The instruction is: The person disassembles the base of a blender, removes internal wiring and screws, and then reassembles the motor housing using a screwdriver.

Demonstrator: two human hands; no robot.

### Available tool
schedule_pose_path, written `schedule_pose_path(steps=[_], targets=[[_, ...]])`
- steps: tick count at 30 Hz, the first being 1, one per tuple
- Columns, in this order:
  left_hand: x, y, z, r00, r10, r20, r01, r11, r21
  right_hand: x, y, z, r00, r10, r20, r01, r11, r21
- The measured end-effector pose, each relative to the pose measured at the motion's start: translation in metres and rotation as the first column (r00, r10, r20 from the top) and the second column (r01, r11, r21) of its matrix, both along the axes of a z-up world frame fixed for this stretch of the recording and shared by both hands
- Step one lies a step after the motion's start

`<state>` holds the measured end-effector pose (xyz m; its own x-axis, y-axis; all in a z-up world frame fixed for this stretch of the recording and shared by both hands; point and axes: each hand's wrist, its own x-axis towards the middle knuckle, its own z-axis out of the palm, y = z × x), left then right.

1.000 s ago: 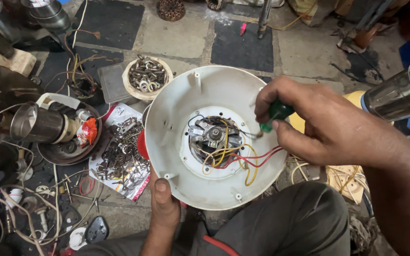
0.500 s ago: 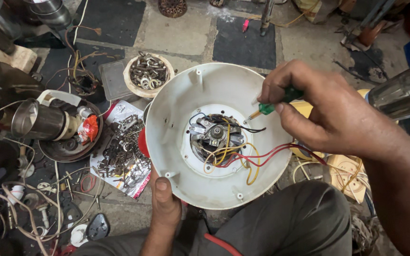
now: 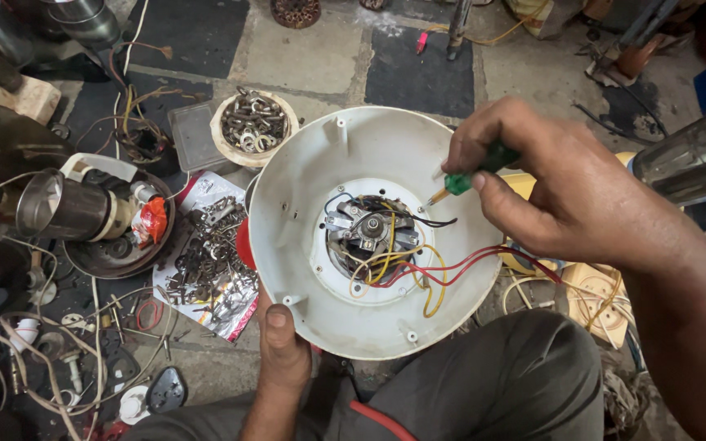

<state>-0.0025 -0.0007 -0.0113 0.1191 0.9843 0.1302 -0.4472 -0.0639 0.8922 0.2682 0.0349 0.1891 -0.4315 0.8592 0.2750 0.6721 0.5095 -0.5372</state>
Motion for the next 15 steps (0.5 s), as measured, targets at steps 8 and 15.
schedule_pose_path(steps=[8, 15], targets=[[0.003, 0.001, 0.009, 0.999, -0.005, 0.039, 0.004, 1.0, 0.018, -0.01, 0.003, -0.005, 0.996, 0.078, -0.043, -0.077, 0.997, 0.021], [0.002, 0.001, 0.012, 1.0, 0.002, 0.02, -0.003, 0.999, 0.051, -0.013, 0.013, -0.009, 0.991, -0.135, -0.004, 0.135, 0.988, 0.079]])
